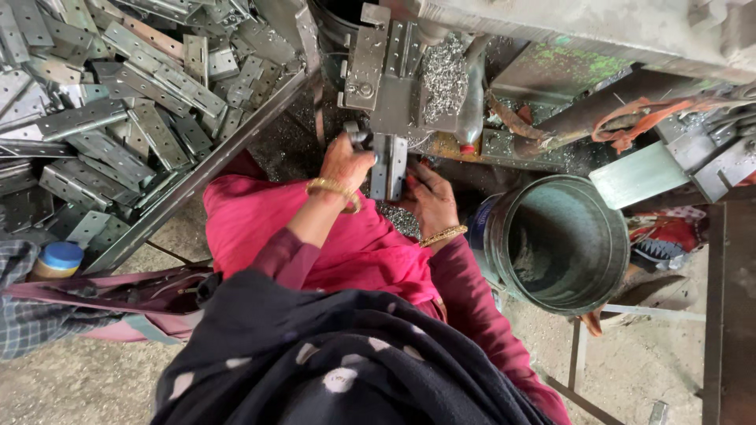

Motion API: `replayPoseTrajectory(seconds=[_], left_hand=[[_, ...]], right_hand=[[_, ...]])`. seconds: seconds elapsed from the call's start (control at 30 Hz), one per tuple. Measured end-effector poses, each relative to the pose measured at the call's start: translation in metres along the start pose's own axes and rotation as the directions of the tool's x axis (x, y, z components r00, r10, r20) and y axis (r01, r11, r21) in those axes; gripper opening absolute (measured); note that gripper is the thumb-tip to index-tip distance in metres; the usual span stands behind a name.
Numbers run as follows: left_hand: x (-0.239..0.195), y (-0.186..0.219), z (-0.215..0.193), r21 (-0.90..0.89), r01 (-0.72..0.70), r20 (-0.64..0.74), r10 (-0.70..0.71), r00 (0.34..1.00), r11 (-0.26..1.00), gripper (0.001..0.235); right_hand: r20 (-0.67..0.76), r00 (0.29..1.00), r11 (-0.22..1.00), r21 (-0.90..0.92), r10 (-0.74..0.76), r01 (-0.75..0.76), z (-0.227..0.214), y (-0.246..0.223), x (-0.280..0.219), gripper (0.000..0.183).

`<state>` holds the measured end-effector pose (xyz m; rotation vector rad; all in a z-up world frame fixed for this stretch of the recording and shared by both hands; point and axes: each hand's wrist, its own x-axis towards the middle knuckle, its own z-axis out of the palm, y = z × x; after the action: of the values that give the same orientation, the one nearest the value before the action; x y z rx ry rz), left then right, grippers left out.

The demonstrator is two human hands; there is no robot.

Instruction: The person positions metal brackets onto a machine and operates a hand-lever to press or punch them, repeatedly clearing metal shavings from the work surface by hand.

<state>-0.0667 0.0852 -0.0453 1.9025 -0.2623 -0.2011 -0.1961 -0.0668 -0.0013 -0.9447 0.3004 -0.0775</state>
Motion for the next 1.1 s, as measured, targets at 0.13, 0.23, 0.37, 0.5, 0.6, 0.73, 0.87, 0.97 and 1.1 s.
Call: replayPoseTrajectory(seconds=[0.13,0.23,0.37,0.5,0.6,0.73,0.87,0.97,1.1], left_hand=[[0.064,0.016,0.038,0.201,0.063,-0.135,-0.036,0.99,0.978,0.045],[0.077,0.039,0.047,0.502,-0.245,-0.25,0.411,0.877,0.829,0.064],[0.036,0.069,0.031,0.726,-0.153,0.067,0.152,0.986,0.671,0.033],[0.031,0.077,0.03,0.845,-0.243,0.232,0.082,0.969,0.477,0.036],[0.05,0.082,0.035,0.887,-0.251,0.266,0.015,0.964,0.388,0.037],[0.058,0.061,0.047,0.919,-0.24,0.207,0.136,0.969,0.313,0.041],[0.058,0.042,0.059,0.867,-0.301,0.191,0.293,0.937,0.397,0.044],[0.056,0.051,0.043,0.874,-0.331,0.267,0.218,0.939,0.356,0.046],[0.056,0.057,0.039,0.89,-0.306,0.262,0.172,0.95,0.337,0.047]], right_hand=[[-0.074,0.943,0.245,-0.97,-0.325,0.008,-0.02,-0.024,0.004,0.053],[0.086,0.956,-0.161,-0.986,-0.282,0.041,-0.053,-0.01,-0.01,0.059],[-0.118,0.993,-0.19,-0.975,-0.008,-0.118,-0.073,0.014,-0.017,0.055],[-0.079,0.997,-0.229,-0.97,-0.016,-0.08,-0.07,0.002,-0.004,0.045],[-0.184,0.983,-0.175,-0.967,-0.008,-0.183,-0.082,0.007,-0.005,0.044],[-0.237,0.966,-0.077,-0.966,-0.109,-0.245,-0.1,0.065,-0.016,0.052],[-0.189,0.979,-0.066,-0.979,-0.074,-0.194,-0.11,0.059,-0.028,0.045],[-0.124,0.988,-0.136,-0.981,-0.097,-0.137,-0.097,0.034,-0.011,0.042],[-0.239,0.971,-0.153,-0.959,-0.015,-0.239,-0.116,0.07,-0.009,0.044]])
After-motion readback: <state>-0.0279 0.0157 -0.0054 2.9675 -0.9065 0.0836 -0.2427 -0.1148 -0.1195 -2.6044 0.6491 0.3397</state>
